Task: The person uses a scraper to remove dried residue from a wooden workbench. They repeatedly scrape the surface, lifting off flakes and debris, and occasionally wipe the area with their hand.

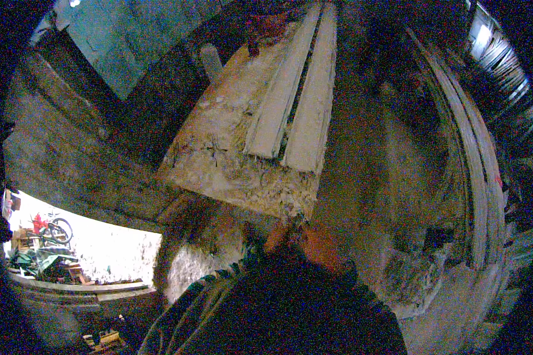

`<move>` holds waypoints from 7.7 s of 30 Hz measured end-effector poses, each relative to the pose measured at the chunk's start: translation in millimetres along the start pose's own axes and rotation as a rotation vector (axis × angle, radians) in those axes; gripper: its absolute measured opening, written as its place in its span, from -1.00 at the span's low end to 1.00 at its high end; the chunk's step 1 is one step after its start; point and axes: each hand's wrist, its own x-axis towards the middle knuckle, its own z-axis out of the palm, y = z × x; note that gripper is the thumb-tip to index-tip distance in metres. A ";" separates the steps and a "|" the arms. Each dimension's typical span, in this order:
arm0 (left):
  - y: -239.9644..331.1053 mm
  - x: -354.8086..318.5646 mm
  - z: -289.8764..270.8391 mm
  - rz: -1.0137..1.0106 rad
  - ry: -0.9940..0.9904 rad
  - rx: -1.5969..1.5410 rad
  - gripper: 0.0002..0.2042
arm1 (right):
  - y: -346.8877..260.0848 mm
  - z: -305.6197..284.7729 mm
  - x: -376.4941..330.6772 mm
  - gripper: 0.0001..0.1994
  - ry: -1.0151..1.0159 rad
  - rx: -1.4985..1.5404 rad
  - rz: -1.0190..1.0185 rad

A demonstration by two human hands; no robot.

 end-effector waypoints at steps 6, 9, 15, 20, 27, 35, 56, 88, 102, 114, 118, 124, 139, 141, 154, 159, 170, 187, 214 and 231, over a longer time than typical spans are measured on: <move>-25.8 21.5 -8.0 0.061 -0.079 0.068 -0.62 | -2.4 8.1 33.8 -0.59 0.075 0.106 0.036; -30.2 26.4 -13.8 0.115 -0.083 0.248 -0.63 | -2.9 2.7 27.0 -0.60 0.212 0.044 -0.149; -29.8 17.0 -9.0 0.116 -0.097 -0.081 -0.67 | -4.2 -0.4 4.3 -0.59 0.058 0.097 0.045; -33.8 26.2 -12.9 0.022 0.005 -0.053 -0.63 | -3.6 5.6 36.6 -0.59 0.057 -0.004 -0.029; -36.5 23.2 -14.3 0.071 -0.107 0.029 -0.59 | -8.8 -7.0 -6.6 -0.57 -0.043 -0.089 0.144; -3.6 2.2 -5.0 0.043 -0.061 -0.121 -0.60 | -11.5 -4.9 27.9 -0.56 0.041 0.013 -0.042; -15.0 20.9 -6.4 0.123 -0.026 0.309 -0.59 | -22.1 5.0 49.1 -0.64 0.123 0.022 -0.030; -12.9 14.3 -10.1 0.044 -0.097 0.048 -0.67 | 34.2 27.0 99.0 -0.64 0.102 0.556 -0.136; -46.3 18.6 -24.3 0.040 -0.147 -0.083 -0.57 | 4.9 -9.4 -4.4 -0.62 -0.063 0.025 0.079; -35.1 11.1 -21.8 0.150 0.013 0.138 -0.68 | -13.0 5.8 19.0 -0.60 0.094 0.069 0.057; -55.2 32.5 -29.0 0.693 0.076 0.870 -0.63 | -15.8 -2.1 8.7 -0.61 0.052 -0.040 0.050; -49.7 31.5 -24.0 0.097 -0.001 0.112 -0.60 | -10.3 4.2 14.4 -0.61 0.044 -0.005 0.083; -64.5 38.4 -33.7 0.492 0.007 0.786 -0.61 | -13.8 11.0 26.6 -0.62 0.073 0.086 0.056; -58.4 34.8 -35.1 0.395 0.012 0.684 -0.62 | -2.4 18.2 45.3 -0.62 0.246 0.142 -0.113; -13.1 -1.5 -27.8 -0.138 -0.318 -0.617 -0.74 | 27.2 -17.9 -12.6 -0.61 0.066 0.411 0.002; -10.6 -2.3 -18.4 -0.162 -0.350 -0.602 -0.69 | -2.7 -18.2 -32.9 -0.62 -0.077 0.388 0.142; -12.1 -4.3 -6.5 -0.065 -0.143 -0.460 -0.72 | -28.1 -17.9 -17.5 -0.61 -0.070 0.180 0.179; -2.2 -5.9 -9.6 -0.051 -0.333 -0.532 -0.64 | -6.9 -25.6 -17.7 -0.60 -0.174 0.260 0.228; -25.2 10.6 -12.1 -0.077 -0.247 -0.525 -0.73 | -9.3 4.7 29.5 -0.64 0.116 0.265 0.101; -7.4 -1.6 -9.3 -0.011 -0.240 -0.516 -0.73 | 13.2 18.7 54.6 -0.63 0.141 0.291 0.011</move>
